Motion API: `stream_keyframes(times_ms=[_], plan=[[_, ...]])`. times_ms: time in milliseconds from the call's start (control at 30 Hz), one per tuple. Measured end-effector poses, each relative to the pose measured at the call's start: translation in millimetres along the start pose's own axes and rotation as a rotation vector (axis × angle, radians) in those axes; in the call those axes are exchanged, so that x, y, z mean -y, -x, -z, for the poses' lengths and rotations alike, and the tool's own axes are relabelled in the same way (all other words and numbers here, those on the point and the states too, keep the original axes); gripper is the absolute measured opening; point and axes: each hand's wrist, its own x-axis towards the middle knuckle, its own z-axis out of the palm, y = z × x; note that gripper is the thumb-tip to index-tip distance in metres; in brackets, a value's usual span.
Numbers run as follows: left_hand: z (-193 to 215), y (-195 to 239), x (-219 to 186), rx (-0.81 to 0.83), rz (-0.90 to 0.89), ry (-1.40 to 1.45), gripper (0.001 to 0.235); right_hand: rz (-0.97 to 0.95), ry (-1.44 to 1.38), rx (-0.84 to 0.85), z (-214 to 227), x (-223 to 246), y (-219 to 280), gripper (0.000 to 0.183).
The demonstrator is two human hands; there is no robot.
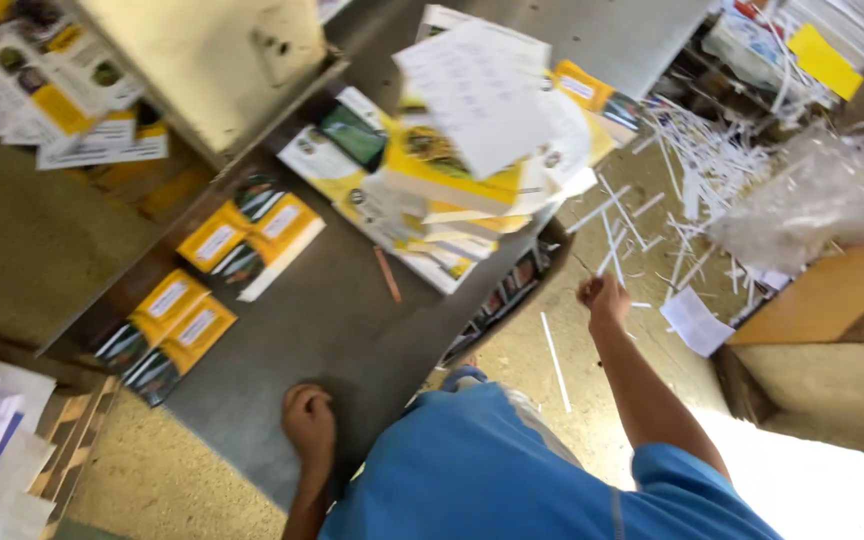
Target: Organizing and labeling small yellow boxes on a workstation and recording information on a sheet.
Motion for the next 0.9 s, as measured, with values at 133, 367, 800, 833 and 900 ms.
stream_keyframes(times_ms=[133, 367, 800, 833, 900], plan=[[-0.2, 4.7, -18.7, 0.039, 0.123, 0.022, 0.022, -0.267, -0.509, 0.146, -15.2, 48.1, -85.8, 0.062], [-30.9, 10.2, -107.7, 0.166, 0.526, -0.05, 0.018, -0.298, -0.435, 0.431, -55.8, 187.5, -132.3, 0.116], [-52.0, 25.0, -195.9, 0.123, 0.743, -0.07, 0.029, -0.452, -0.065, 0.542, -90.6, 266.2, -196.0, 0.095], [-52.7, 27.1, -190.2, 0.103, 0.7, -0.04, 0.028, -0.416, -0.043, 0.503, -90.7, 267.1, -192.3, 0.084], [-52.8, 27.8, -185.3, 0.078, 0.655, -0.009, 0.028, -0.377, -0.021, 0.47, -90.5, 271.0, -182.6, 0.073]])
